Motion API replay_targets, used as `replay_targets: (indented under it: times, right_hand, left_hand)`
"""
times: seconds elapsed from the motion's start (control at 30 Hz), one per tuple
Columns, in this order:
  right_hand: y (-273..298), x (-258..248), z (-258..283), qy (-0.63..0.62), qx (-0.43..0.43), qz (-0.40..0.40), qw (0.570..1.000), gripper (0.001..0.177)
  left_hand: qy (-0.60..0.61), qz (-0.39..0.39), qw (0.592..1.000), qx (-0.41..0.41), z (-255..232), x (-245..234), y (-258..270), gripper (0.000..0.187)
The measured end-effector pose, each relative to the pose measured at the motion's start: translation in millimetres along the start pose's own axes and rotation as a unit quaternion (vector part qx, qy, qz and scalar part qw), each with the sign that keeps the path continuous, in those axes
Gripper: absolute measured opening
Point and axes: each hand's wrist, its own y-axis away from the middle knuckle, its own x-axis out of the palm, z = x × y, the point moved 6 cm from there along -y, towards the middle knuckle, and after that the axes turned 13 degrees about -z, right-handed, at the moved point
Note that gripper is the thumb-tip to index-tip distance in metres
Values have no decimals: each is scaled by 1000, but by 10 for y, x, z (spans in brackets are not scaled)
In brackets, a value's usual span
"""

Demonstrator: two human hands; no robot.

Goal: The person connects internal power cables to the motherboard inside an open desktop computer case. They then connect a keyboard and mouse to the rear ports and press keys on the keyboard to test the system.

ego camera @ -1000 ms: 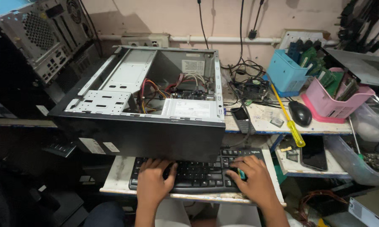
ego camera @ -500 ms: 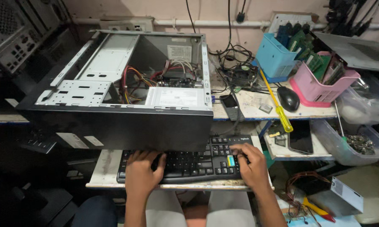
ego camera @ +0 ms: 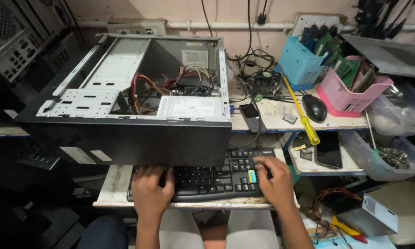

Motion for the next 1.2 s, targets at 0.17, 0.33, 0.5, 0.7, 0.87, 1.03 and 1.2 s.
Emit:
replay_targets:
  times: [0.17, 0.33, 0.5, 0.7, 0.87, 1.03, 1.2]
  right_hand:
    - [9, 17, -69, 0, 25, 18, 1000, 23]
    - [62, 150, 114, -42, -73, 100, 991, 26]
    - [75, 205, 142, 0, -75, 152, 986, 30]
    - [63, 216, 150, 11, -82, 150, 985, 28]
    - [60, 190, 212, -16, -98, 151, 984, 33]
    - [51, 189, 265, -19, -96, 173, 980, 36]
    - [66, 191, 290, -16, -99, 190, 977, 36]
  left_hand:
    - [87, -141, 986, 3, 159, -289, 261, 21]
    - [165, -165, 972, -23, 395, -327, 536, 27]
    - [134, -156, 978, 23, 383, -279, 620, 32]
    - [90, -159, 981, 65, 391, -249, 693, 33]
    - [67, -147, 984, 78, 468, -191, 776, 34]
    - [64, -167, 982, 59, 537, -183, 822, 28]
    - [-15, -173, 982, 72, 532, -101, 826, 24]
